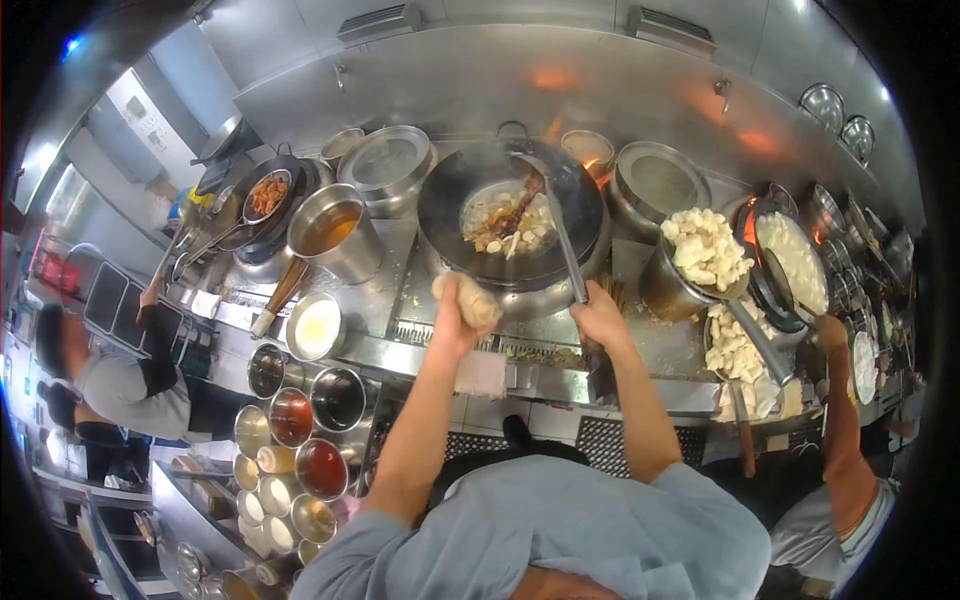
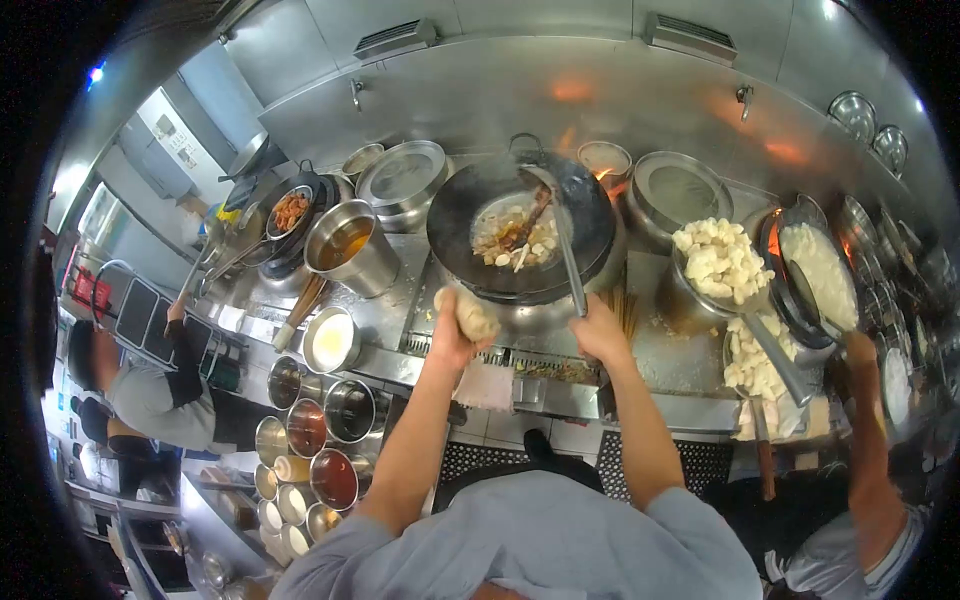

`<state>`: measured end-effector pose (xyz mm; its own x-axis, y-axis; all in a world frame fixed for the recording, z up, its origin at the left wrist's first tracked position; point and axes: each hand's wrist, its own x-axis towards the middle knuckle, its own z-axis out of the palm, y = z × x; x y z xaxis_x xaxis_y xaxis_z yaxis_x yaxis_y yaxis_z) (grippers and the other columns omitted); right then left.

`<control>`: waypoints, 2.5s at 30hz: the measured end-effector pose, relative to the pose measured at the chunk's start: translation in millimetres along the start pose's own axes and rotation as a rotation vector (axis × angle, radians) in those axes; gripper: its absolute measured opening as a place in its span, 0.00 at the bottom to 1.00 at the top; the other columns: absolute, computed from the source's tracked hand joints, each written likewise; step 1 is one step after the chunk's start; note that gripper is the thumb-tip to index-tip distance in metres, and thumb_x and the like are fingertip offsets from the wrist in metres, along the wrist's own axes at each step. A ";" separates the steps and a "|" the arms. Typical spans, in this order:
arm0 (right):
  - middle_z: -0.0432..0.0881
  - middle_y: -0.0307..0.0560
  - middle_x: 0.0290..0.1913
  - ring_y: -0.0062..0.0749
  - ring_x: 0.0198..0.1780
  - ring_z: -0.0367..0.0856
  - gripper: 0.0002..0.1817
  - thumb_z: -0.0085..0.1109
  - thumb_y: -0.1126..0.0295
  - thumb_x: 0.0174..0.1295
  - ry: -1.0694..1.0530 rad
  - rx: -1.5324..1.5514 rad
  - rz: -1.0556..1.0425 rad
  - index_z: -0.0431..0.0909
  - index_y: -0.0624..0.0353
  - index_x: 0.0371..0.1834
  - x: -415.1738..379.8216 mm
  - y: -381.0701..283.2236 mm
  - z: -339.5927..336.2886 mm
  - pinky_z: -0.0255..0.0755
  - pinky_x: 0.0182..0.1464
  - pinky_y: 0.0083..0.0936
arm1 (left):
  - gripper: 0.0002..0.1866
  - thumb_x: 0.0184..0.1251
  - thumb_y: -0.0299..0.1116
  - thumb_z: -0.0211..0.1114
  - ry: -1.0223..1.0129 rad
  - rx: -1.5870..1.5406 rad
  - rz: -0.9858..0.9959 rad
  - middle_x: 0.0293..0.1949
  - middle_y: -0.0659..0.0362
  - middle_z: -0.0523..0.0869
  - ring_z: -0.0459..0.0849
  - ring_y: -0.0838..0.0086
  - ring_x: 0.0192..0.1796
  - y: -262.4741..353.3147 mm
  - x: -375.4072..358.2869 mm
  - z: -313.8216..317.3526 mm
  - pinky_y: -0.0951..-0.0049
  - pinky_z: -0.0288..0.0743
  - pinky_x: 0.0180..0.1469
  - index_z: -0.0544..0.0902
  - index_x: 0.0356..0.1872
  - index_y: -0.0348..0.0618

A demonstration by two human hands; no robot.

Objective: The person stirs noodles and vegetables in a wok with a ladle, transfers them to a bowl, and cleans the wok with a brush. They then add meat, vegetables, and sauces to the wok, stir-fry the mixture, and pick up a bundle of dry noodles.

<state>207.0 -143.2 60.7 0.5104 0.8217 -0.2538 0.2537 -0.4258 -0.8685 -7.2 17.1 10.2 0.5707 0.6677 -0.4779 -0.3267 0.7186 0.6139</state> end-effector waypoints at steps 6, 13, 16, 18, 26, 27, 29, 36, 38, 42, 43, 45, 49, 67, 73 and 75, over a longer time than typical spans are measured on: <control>0.76 0.47 0.22 0.31 0.18 0.76 0.18 0.56 0.72 0.53 -0.078 0.241 0.117 0.74 0.69 0.47 23.3 6.1 18.8 0.68 0.20 0.28 | 0.12 0.69 0.32 0.54 0.131 0.210 -0.045 0.40 0.53 0.83 0.86 0.60 0.37 -10.0 107.7 2.6 0.58 0.83 0.31 0.75 0.51 0.42; 0.76 0.46 0.22 0.31 0.17 0.77 0.16 0.54 0.73 0.52 0.040 0.222 0.097 0.72 0.69 0.45 1.9 -2.4 8.7 0.69 0.19 0.29 | 0.14 0.67 0.25 0.54 0.136 0.178 0.277 0.39 0.49 0.80 0.85 0.62 0.33 -13.2 99.6 -4.4 0.61 0.83 0.26 0.70 0.52 0.36; 0.76 0.48 0.22 0.33 0.17 0.77 0.18 0.53 0.73 0.52 0.093 0.140 0.135 0.70 0.69 0.47 7.1 0.2 14.5 0.70 0.19 0.31 | 0.14 0.67 0.27 0.55 0.118 0.183 0.318 0.39 0.50 0.80 0.84 0.62 0.32 -14.6 103.7 -8.2 0.64 0.81 0.25 0.69 0.51 0.36; 0.76 0.48 0.23 0.32 0.17 0.76 0.18 0.53 0.74 0.53 0.062 0.242 0.168 0.70 0.69 0.47 7.0 14.9 28.7 0.70 0.19 0.31 | 0.14 0.68 0.28 0.56 0.153 0.202 0.326 0.40 0.50 0.80 0.85 0.62 0.33 -7.4 92.7 4.5 0.64 0.81 0.26 0.69 0.52 0.36; 0.69 0.35 0.22 0.20 0.17 0.68 0.21 0.47 0.73 0.63 -0.626 1.900 0.308 0.66 0.72 0.59 -18.5 3.8 79.4 0.65 0.20 0.23 | 0.31 0.67 0.41 0.66 -0.132 0.475 0.103 0.52 0.52 0.79 0.83 0.60 0.52 -5.5 20.4 -49.1 0.60 0.82 0.47 0.63 0.66 0.43; 0.69 0.36 0.23 0.20 0.18 0.68 0.23 0.45 0.72 0.64 -0.696 2.054 0.291 0.63 0.73 0.61 -13.7 0.5 81.9 0.66 0.21 0.23 | 0.33 0.66 0.42 0.66 -0.094 0.779 0.232 0.53 0.49 0.79 0.82 0.57 0.54 -20.5 5.7 -62.1 0.57 0.81 0.49 0.62 0.67 0.41; 0.69 0.36 0.26 0.20 0.20 0.71 0.26 0.42 0.71 0.65 -0.826 2.268 0.247 0.60 0.78 0.63 -5.6 -8.4 89.7 0.69 0.26 0.22 | 0.40 0.61 0.43 0.70 -0.132 1.484 0.529 0.60 0.44 0.73 0.77 0.46 0.58 -70.8 13.9 -120.9 0.50 0.77 0.55 0.60 0.71 0.48; 0.76 0.44 0.26 0.31 0.27 0.79 0.27 0.48 0.70 0.61 -0.383 0.583 0.261 0.64 0.68 0.65 -24.4 -22.1 29.3 0.74 0.31 0.29 | 0.45 0.55 0.43 0.71 -0.011 2.044 0.466 0.70 0.38 0.60 0.68 0.35 0.64 -110.6 -31.7 -97.5 0.44 0.68 0.63 0.57 0.75 0.72; 0.81 0.53 0.32 0.43 0.34 0.83 0.31 0.51 0.69 0.60 -0.187 -0.228 0.090 0.62 0.66 0.67 -14.5 -14.9 14.4 0.76 0.38 0.39 | 0.44 0.56 0.44 0.70 0.049 2.027 0.477 0.69 0.39 0.60 0.66 0.37 0.65 -115.5 -37.6 -89.5 0.42 0.66 0.63 0.57 0.75 0.71; 0.84 0.64 0.43 0.58 0.46 0.82 0.31 0.56 0.70 0.60 0.123 -0.621 -0.251 0.64 0.64 0.68 -26.8 -38.4 28.5 0.74 0.52 0.46 | 0.45 0.60 0.47 0.68 0.156 1.883 0.451 0.73 0.36 0.52 0.62 0.35 0.70 -87.3 -100.9 -62.3 0.41 0.62 0.67 0.53 0.77 0.67; 0.85 0.61 0.45 0.56 0.49 0.82 0.29 0.56 0.69 0.62 0.101 -0.512 -0.368 0.65 0.64 0.68 -32.8 -50.9 38.6 0.72 0.57 0.44 | 0.42 0.63 0.48 0.66 0.199 1.878 0.691 0.71 0.35 0.58 0.68 0.37 0.66 -88.1 -114.1 -74.6 0.44 0.68 0.63 0.55 0.76 0.61; 0.86 0.56 0.48 0.51 0.57 0.80 0.27 0.56 0.66 0.65 -0.040 -0.261 -0.585 0.68 0.64 0.67 -38.9 -64.1 71.1 0.67 0.65 0.41 | 0.39 0.63 0.48 0.65 0.311 1.620 0.321 0.65 0.34 0.68 0.75 0.39 0.60 -88.2 -159.0 -102.0 0.46 0.72 0.59 0.59 0.75 0.56; 0.87 0.50 0.44 0.35 0.57 0.80 0.15 0.55 0.66 0.70 -0.707 -0.327 -0.746 0.80 0.65 0.52 -48.2 -47.0 155.3 0.67 0.63 0.32 | 0.32 0.64 0.51 0.61 0.674 1.397 -0.217 0.44 0.39 0.86 0.84 0.47 0.50 -154.9 -269.0 -185.3 0.52 0.77 0.52 0.73 0.64 0.41; 0.85 0.60 0.42 0.52 0.47 0.84 0.24 0.61 0.59 0.62 -1.842 -1.184 -1.275 0.78 0.59 0.58 -357.9 -17.5 364.1 0.75 0.51 0.37 | 0.16 0.65 0.38 0.64 2.049 0.028 0.421 0.39 0.51 0.88 0.87 0.63 0.39 -410.0 -522.6 -118.9 0.66 0.80 0.43 0.81 0.49 0.39; 0.75 0.67 0.62 0.51 0.63 0.76 0.32 0.60 0.58 0.64 -2.200 -0.872 -1.310 0.68 0.69 0.66 -482.3 28.9 440.8 0.68 0.64 0.36 | 0.29 0.63 0.40 0.68 2.710 -0.654 0.236 0.48 0.47 0.83 0.84 0.65 0.44 -498.2 -651.0 -130.6 0.68 0.78 0.44 0.72 0.59 0.32; 0.72 0.68 0.65 0.52 0.66 0.73 0.34 0.60 0.57 0.64 -2.178 -0.729 -1.330 0.66 0.72 0.67 -526.0 41.1 482.7 0.66 0.66 0.36 | 0.35 0.61 0.42 0.69 2.613 -0.916 0.329 0.51 0.47 0.82 0.83 0.66 0.45 -520.0 -673.4 -138.6 0.69 0.78 0.44 0.68 0.63 0.30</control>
<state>-447.7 -410.0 -47.0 -0.8591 -0.4463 -0.2505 -0.0969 0.6223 -0.7767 -326.0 -779.3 -74.3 -0.5354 -0.8087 -0.2439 -0.5375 0.1035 0.8369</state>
